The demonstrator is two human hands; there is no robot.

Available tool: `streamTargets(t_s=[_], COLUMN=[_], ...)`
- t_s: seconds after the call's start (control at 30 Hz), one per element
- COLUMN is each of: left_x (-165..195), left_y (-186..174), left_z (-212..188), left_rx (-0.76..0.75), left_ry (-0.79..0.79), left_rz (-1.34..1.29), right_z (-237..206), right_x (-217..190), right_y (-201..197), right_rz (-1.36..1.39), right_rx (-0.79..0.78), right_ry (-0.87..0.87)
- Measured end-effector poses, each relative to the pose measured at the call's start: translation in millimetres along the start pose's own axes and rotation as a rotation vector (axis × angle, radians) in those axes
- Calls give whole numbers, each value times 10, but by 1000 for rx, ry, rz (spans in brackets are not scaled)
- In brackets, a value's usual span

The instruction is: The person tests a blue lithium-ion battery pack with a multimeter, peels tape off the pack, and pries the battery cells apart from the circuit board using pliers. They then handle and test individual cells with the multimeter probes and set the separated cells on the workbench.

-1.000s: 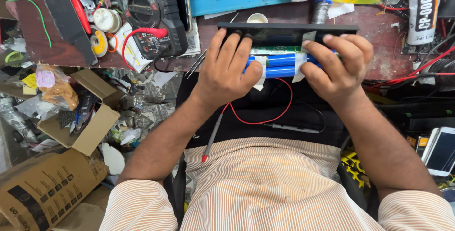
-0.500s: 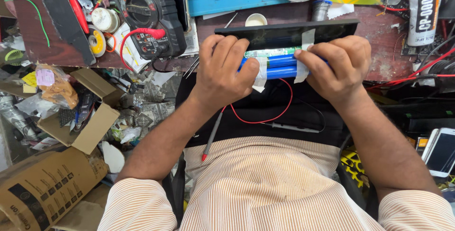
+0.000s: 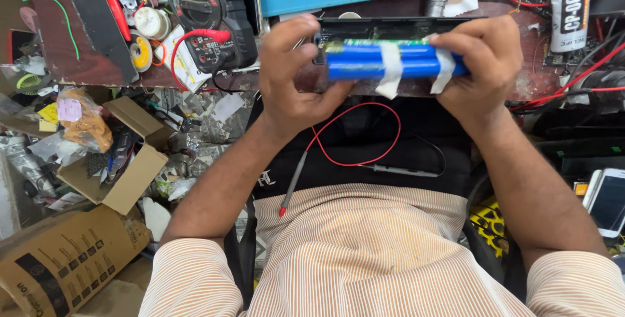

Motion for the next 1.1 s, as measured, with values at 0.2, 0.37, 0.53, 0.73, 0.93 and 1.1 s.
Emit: streamTargets(t_s=[0.2, 0.37, 0.53, 0.73, 0.93, 1.1], left_x=[139, 266, 315, 248, 228, 72], left_y=[173, 432, 601, 591, 589, 499], left_z=[-149, -203, -281, -299, -417, -532], left_rx=[52, -98, -174, -205, -229, -132], left_ry=[-445, -622, -884, -835, -826, -834], left_rz=[-415, -656, -685, -703, -879, -820], right_z=[-117, -279, -330, -316, -314, -286], right_x=[-35, -123, -206, -220, -288, -205], right_y=[-20, 49, 166, 209, 254, 224], right_rz=[266, 592, 836, 868, 936, 1106], right_rx=[10, -14, -10, -16, -3, 33], right_ry=[301, 705, 838, 908, 991, 1074])
Point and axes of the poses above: each hand's wrist, its own z-axis towards the middle knuckle, its own y-axis out of the palm, x = y × z, the point moved 3 cm from there along z, towards the middle knuckle, and after that the axes turned 9 degrees about x, right-handed, at the moved point
